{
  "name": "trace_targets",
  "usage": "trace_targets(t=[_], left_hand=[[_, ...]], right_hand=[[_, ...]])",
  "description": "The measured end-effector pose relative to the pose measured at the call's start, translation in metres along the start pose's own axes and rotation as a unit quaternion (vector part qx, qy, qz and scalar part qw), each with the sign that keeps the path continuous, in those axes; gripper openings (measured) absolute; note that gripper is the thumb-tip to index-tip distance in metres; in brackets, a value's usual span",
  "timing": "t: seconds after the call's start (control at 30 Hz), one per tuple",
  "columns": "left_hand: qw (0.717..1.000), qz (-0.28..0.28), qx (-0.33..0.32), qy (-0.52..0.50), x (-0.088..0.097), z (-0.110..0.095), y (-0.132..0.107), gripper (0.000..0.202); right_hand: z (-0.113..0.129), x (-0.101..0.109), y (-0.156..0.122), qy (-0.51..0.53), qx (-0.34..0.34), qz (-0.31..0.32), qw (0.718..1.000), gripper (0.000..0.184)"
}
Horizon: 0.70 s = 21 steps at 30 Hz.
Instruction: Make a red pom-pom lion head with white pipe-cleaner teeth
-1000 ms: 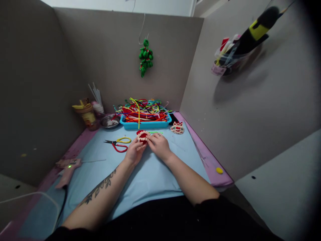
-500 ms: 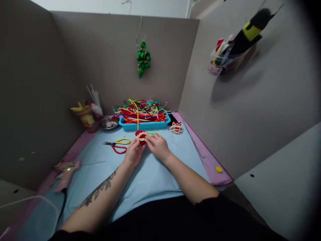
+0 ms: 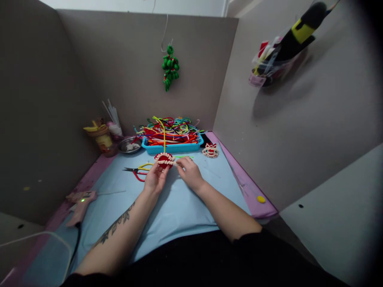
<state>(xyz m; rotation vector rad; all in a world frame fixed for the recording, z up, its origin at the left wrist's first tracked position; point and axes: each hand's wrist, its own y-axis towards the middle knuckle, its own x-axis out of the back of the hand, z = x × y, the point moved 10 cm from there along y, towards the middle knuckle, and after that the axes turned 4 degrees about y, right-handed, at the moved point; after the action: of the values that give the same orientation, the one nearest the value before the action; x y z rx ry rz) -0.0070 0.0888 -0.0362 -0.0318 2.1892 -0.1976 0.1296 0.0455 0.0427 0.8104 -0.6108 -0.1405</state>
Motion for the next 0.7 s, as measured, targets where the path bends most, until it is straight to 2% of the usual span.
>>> trace_targets(t=[0.27,0.7], left_hand=[[0.999,-0.010,0.008,-0.032,-0.004,-0.002,-0.005,0.027],[0.999,0.025,0.038,-0.026,-0.014,0.006,-0.014,0.028]], right_hand=[[-0.003,-0.007,0.000,0.045,-0.032,-0.008,0.998,0.009],[-0.012,-0.002,0.000,0.029,-0.107,-0.052,0.993,0.006]])
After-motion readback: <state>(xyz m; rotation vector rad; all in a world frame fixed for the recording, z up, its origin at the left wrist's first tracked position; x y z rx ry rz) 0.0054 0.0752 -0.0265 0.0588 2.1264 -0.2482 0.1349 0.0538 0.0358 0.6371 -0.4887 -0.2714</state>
